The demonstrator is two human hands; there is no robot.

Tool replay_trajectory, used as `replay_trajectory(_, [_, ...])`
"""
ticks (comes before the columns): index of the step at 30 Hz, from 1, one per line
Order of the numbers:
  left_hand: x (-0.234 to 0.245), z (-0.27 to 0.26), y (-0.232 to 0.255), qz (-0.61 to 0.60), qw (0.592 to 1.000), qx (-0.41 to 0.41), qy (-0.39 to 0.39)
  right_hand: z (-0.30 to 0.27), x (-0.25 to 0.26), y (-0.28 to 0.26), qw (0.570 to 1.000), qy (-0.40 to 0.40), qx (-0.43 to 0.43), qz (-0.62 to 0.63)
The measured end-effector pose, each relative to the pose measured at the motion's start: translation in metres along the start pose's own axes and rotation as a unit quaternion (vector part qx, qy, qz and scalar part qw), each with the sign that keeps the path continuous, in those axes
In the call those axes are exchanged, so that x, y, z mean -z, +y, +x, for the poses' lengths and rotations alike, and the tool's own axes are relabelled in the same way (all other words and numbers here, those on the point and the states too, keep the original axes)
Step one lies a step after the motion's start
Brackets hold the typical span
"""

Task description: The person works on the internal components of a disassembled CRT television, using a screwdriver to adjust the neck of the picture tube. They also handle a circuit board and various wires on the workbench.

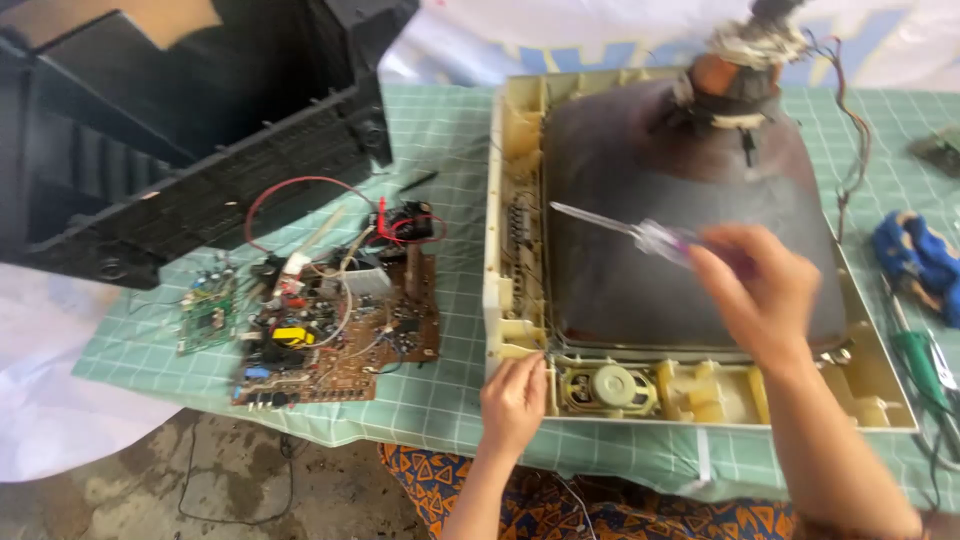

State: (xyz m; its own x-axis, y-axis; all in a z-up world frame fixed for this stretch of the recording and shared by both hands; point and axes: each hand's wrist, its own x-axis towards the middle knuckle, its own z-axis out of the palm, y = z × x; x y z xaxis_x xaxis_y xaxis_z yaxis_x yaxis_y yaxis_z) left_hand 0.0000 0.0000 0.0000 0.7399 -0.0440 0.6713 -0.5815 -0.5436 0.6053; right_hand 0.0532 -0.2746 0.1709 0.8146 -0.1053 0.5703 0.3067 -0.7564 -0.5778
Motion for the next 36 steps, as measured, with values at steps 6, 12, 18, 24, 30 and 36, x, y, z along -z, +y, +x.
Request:
replay_trajectory(6, [0.012, 0.008, 0.016, 0.02, 1.0, 0.01, 0.004, -0.126, 0.046, 0.056, 0.961, 0.138, -0.191, 0.142])
replay_trajectory(12, [-0.003, -0.006, -0.001, 0.031, 0.999, 0.007, -0.012, -0.21, 0.063, 0.101, 0.891, 0.256, -0.322, 0.191])
replay_trajectory(18, [0.003, 0.001, 0.01, 0.052, 0.999, 0.011, 0.01, -0.217, 0.082, 0.108, 0.775, 0.367, -0.453, 0.244])
replay_trajectory(24, [0.0, -0.004, 0.007, 0.05, 0.999, 0.013, 0.011, -0.229, 0.057, 0.108, 0.79, 0.305, -0.358, 0.393])
replay_trajectory(30, [-0.002, -0.007, 0.006, 0.071, 0.997, 0.027, -0.007, -0.231, 0.067, 0.109, 0.722, 0.345, -0.383, 0.462])
replay_trajectory(36, [-0.005, -0.008, 0.005, 0.107, 0.994, -0.003, 0.013, -0.234, 0.128, 0.119, 0.683, 0.474, -0.357, 0.426])
